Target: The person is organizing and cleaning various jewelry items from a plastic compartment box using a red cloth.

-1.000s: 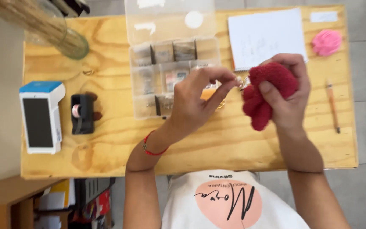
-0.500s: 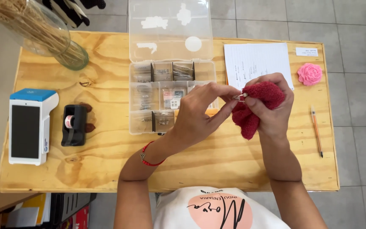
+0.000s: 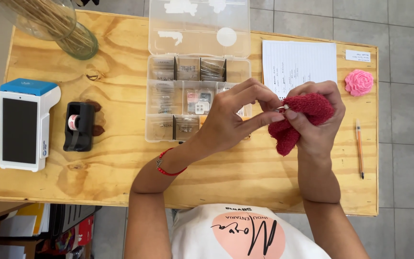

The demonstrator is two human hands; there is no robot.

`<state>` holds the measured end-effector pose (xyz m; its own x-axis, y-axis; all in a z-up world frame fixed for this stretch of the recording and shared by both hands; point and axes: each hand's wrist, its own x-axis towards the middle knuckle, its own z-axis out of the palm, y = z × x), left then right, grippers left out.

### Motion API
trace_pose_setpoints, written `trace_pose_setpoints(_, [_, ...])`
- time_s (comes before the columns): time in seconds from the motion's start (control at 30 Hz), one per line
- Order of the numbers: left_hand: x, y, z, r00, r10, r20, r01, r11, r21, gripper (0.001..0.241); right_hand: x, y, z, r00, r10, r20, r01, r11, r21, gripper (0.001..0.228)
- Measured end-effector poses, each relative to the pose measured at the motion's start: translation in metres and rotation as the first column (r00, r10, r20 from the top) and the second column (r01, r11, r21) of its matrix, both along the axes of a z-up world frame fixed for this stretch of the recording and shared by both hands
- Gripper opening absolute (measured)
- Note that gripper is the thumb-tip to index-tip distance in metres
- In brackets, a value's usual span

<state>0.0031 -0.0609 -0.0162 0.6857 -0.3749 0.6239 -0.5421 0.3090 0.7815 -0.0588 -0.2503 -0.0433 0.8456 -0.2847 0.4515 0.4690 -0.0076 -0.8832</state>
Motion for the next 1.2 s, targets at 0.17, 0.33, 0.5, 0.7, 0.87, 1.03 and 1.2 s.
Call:
trace_pose_setpoints(0.17, [-0.004,-0.012,-0.016,0.994,-0.025,-0.110,0.011,0.993,-0.118,0.009,-0.001,0.011,-0.004,0.998,-0.038,0.042,0.035,0.997,0.062,0.039])
trace_pose_setpoints(0.33, [-0.007,-0.017,-0.028,0.976,0.039,-0.215,-0.086,0.973,-0.213,0.006,0.005,0.029,0.008,0.988,-0.039,0.146,0.049,0.997,-0.062,0.037])
trace_pose_setpoints(0.5, [-0.009,-0.015,-0.026,0.966,0.105,-0.235,-0.161,0.960,-0.229,0.006,0.004,0.042,0.008,0.926,-0.145,0.349,0.274,0.894,-0.354,0.034])
trace_pose_setpoints(0.7, [-0.016,-0.013,-0.019,0.978,0.134,-0.157,-0.165,0.965,-0.202,0.007,-0.006,0.038,0.002,0.911,-0.212,0.353,0.328,0.893,-0.310,0.035])
trace_pose_setpoints(0.87, [-0.003,0.001,0.003,0.944,0.305,0.129,-0.300,0.952,-0.054,0.010,-0.002,0.021,0.024,0.973,-0.095,0.209,0.187,0.854,-0.485,0.025])
trace_pose_setpoints(1.03, [-0.005,-0.009,-0.011,0.961,0.265,0.084,-0.262,0.964,-0.043,0.011,0.003,0.015,0.012,0.945,-0.164,0.282,0.287,0.830,-0.479,0.024])
trace_pose_setpoints(1.2, [-0.015,-0.024,-0.022,0.983,0.163,-0.088,-0.175,0.972,-0.154,0.007,0.007,0.019,-0.003,0.904,-0.228,0.362,0.362,0.859,-0.362,0.028])
